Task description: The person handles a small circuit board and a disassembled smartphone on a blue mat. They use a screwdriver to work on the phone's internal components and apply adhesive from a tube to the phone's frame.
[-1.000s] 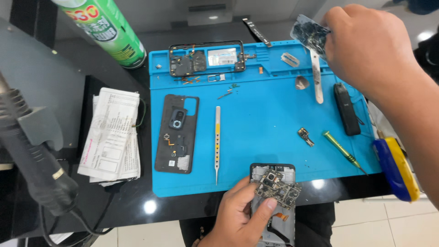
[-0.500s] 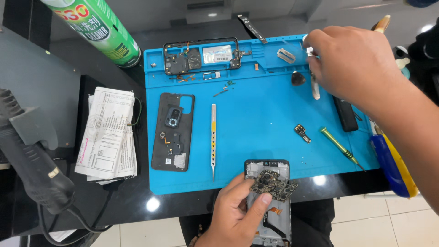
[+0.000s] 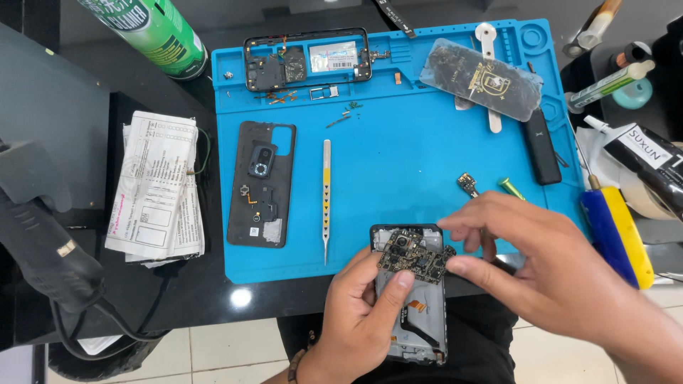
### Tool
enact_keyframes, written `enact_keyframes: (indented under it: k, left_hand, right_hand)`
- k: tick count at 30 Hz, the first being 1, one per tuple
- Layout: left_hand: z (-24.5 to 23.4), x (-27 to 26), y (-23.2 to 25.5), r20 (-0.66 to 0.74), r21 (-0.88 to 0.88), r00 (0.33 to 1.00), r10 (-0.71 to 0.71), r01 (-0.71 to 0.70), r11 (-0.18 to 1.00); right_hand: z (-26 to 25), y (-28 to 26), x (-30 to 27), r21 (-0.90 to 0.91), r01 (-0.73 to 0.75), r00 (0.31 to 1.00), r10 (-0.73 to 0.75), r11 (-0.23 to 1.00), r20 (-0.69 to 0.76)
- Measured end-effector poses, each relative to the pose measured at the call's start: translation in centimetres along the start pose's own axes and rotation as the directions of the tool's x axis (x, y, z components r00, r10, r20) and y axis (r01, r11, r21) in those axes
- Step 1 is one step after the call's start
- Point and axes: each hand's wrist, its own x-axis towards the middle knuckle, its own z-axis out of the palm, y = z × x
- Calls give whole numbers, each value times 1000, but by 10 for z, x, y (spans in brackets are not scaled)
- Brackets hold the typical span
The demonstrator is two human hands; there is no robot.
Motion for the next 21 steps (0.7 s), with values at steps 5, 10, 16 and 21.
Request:
enact_keyframes:
  k: [5,10,16,21]
  left_hand:
    - [6,6,13,5,95,993,116,-116,989]
    - [6,12,24,-17,216,984,179,-171,961]
    - [2,24,34,3,268,985,172,-167,949]
    - [-2,35,36,-50,319,993,104,-83,944]
  right_hand:
    - [14,5,-10,84,79,984,-64,993,-168]
    - [25,7,-5,209,60,968,-6,976,-251]
    - [37,14,4,349,102,940,24,932,-340]
    - [39,19,12,502,133,929,69,855,-363]
